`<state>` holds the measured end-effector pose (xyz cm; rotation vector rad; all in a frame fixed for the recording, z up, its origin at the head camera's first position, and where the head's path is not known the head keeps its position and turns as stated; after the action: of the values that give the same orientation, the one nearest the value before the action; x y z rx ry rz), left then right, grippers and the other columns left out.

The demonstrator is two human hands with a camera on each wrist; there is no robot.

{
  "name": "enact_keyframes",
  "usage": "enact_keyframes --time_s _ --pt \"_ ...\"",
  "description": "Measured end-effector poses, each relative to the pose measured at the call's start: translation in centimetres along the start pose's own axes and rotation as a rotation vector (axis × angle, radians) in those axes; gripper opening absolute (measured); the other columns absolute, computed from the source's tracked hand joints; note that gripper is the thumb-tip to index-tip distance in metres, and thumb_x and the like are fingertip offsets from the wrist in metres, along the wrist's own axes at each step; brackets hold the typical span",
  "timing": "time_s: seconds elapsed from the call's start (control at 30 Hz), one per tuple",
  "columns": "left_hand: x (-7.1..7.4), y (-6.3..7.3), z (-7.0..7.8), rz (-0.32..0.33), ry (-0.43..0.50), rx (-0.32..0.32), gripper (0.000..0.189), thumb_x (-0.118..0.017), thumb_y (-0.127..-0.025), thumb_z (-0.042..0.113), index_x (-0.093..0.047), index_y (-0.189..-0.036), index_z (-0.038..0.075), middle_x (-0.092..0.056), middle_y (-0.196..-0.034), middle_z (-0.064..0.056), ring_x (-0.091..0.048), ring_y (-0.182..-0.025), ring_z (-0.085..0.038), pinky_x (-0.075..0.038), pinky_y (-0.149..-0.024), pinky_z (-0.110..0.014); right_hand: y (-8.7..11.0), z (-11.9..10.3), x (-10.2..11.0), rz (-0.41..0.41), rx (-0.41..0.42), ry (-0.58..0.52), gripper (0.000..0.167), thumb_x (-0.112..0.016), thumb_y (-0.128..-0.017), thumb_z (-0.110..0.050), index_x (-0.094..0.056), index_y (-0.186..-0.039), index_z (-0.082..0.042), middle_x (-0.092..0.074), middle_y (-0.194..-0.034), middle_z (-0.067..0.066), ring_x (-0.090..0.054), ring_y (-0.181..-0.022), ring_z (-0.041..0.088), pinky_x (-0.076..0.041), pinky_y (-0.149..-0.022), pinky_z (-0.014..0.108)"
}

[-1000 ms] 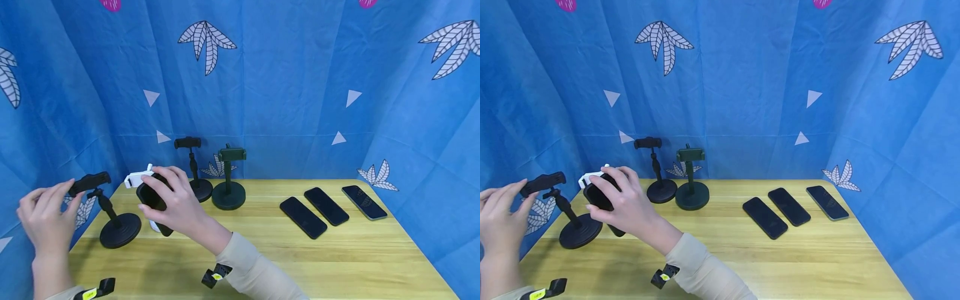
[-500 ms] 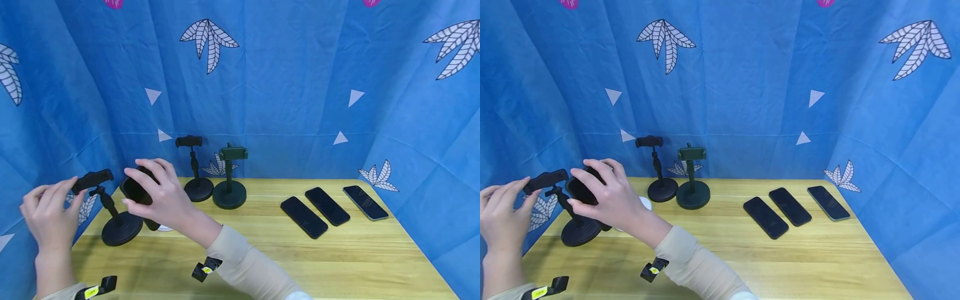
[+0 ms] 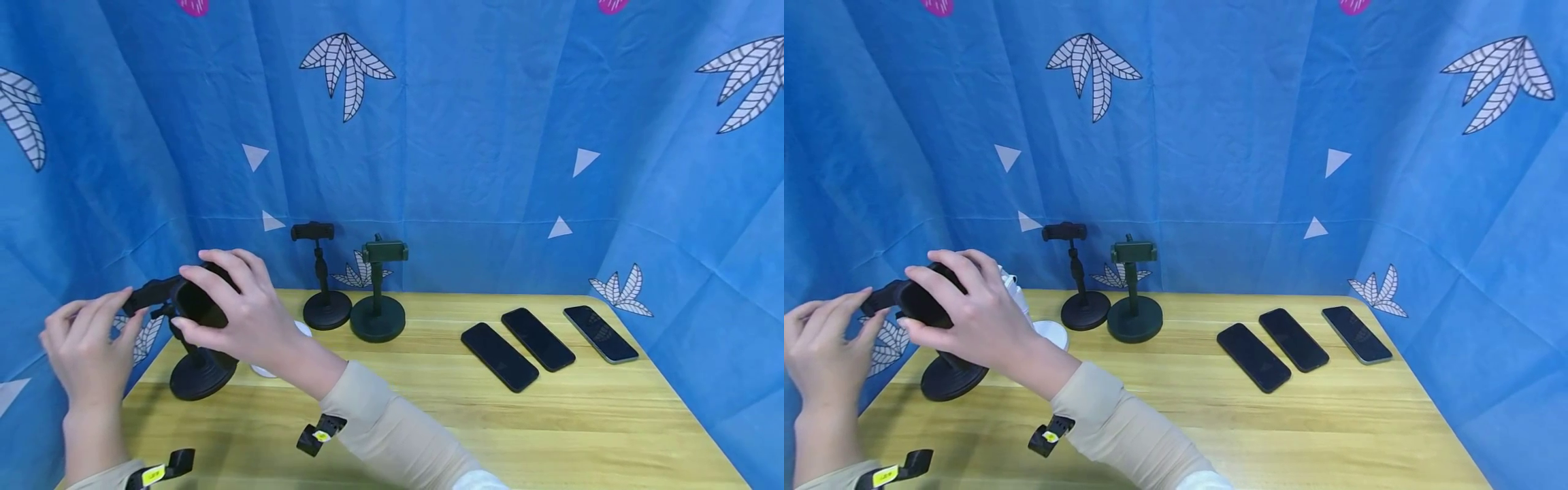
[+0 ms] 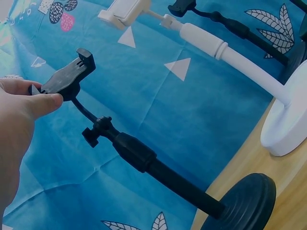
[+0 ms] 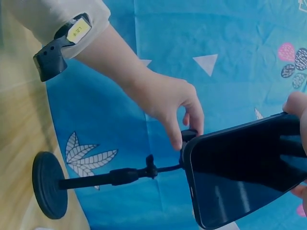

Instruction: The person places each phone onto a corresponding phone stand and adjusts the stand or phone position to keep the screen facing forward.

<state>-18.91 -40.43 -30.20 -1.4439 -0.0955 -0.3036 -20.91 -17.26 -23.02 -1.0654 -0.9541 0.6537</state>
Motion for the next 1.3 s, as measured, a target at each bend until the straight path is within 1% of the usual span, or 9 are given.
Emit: enact_keyframes --time_s 0.13,0.23,0.4,0.5,0.6,0.7,0.87,1.13,1.3 --pt "0.0 0.0 0.1 0.003 0.005 0.006 0.041 -0.062 -0.094 0.034 -0.068 -0.119 0.002 -0.067 -0.108 -0.029 -0.047 -0.104 -0.046 -0.028 -0.081 -0.058 -0.5 -0.1 -0.3 0.017 0.005 -0.003 0.053 -0.069 -0.083 -0.049 -0.067 -0.121 -0.012 -0.063 -0.128 0.009 -0.053 -0.125 0.019 -0.032 -0.116 0.033" --pt "0.0 -0.1 0.1 0.003 0.011 0.011 0.041 -0.061 -0.094 0.034 -0.068 -0.118 0.001 -0.067 -0.108 -0.029 -0.047 -0.105 -0.046 -0.029 -0.082 -0.057 -0.6 0.0 -0.4 0.025 0.004 -0.008 0.053 -0.069 -0.083 -0.048 -0.067 -0.12 -0.011 -0.063 -0.127 0.01 -0.054 -0.124 0.019 -0.032 -0.116 0.033" --pt "0.1 -0.1 0.2 0.007 0.018 0.011 0.037 -0.064 -0.093 0.028 -0.068 -0.118 0.001 -0.068 -0.108 -0.028 -0.047 -0.105 -0.045 -0.029 -0.083 -0.056 -0.7 -0.1 -0.6 0.027 -0.005 -0.018 0.053 -0.071 -0.082 -0.048 -0.067 -0.12 -0.011 -0.062 -0.127 0.01 -0.053 -0.124 0.019 -0.032 -0.115 0.032" --pt "0.2 0.0 0.3 0.024 0.006 -0.004 0.033 -0.071 -0.088 0.018 -0.068 -0.117 0.002 -0.068 -0.107 -0.029 -0.048 -0.104 -0.045 -0.029 -0.082 -0.057 -0.8 -0.2 -0.8 0.023 -0.008 -0.023 0.053 -0.07 -0.083 -0.048 -0.067 -0.12 -0.011 -0.061 -0.128 0.01 -0.053 -0.125 0.019 -0.032 -0.115 0.032" --pt "0.3 0.0 0.5 0.058 -0.011 -0.027 0.035 -0.076 -0.081 0.006 -0.069 -0.115 0.001 -0.068 -0.104 -0.029 -0.049 -0.104 -0.045 -0.029 -0.08 -0.057 -0.8 -0.3 -1.0 0.025 -0.011 -0.03 0.052 -0.069 -0.083 -0.047 -0.067 -0.12 -0.011 -0.061 -0.127 0.01 -0.053 -0.125 0.018 -0.032 -0.115 0.032" --pt "0.2 0.0 0.9 0.101 -0.021 -0.049 0.037 -0.078 -0.078 0.001 -0.07 -0.114 0.001 -0.069 -0.103 -0.027 -0.049 -0.102 -0.043 -0.029 -0.078 -0.058 -0.9 -0.4 -1.2 0.032 -0.014 -0.031 0.05 -0.069 -0.083 -0.046 -0.067 -0.12 -0.012 -0.061 -0.127 0.01 -0.053 -0.125 0.019 -0.032 -0.115 0.032" --pt "0.3 0.1 1.2 0.174 -0.013 -0.068 0.037 -0.079 -0.076 0.0 -0.071 -0.112 0.003 -0.07 -0.101 -0.025 -0.05 -0.099 -0.042 -0.028 -0.074 -0.059 -1.0 -0.5 -1.7 0.03 -0.025 -0.032 0.05 -0.069 -0.083 -0.046 -0.067 -0.12 -0.012 -0.061 -0.128 0.01 -0.053 -0.124 0.019 -0.031 -0.116 0.031" --pt "0.5 0.2 1.4 0.228 0.001 -0.072 0.031 -0.077 -0.079 0.002 -0.073 -0.11 0.005 -0.071 -0.097 -0.023 -0.051 -0.096 -0.041 -0.027 -0.072 -0.059 -1.4 -1.0 -2.6 0.022 -0.036 -0.051 0.053 -0.071 -0.082 -0.048 -0.067 -0.121 -0.012 -0.061 -0.129 0.01 -0.052 -0.126 0.018 -0.029 -0.117 0.032" --pt "0.6 0.2 1.5 0.251 -0.002 -0.072 0.024 -0.076 -0.081 0.005 -0.074 -0.106 0.002 -0.071 -0.094 -0.023 -0.051 -0.095 -0.04 -0.028 -0.072 -0.06 -1.7 -1.3 -3.1 0.023 -0.03 -0.053 0.053 -0.071 -0.082 -0.048 -0.066 -0.12 -0.012 -0.06 -0.129 0.01 -0.052 -0.126 0.018 -0.029 -0.117 0.032"
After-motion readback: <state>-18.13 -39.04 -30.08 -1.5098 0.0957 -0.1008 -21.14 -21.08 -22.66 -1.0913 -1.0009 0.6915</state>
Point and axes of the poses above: each hand's wrist, its own y-axis away from the middle knuckle, its own x-axis out of the back of the hand, z = x × y, the point moved 6 cm from there along -y, towards the middle knuckle
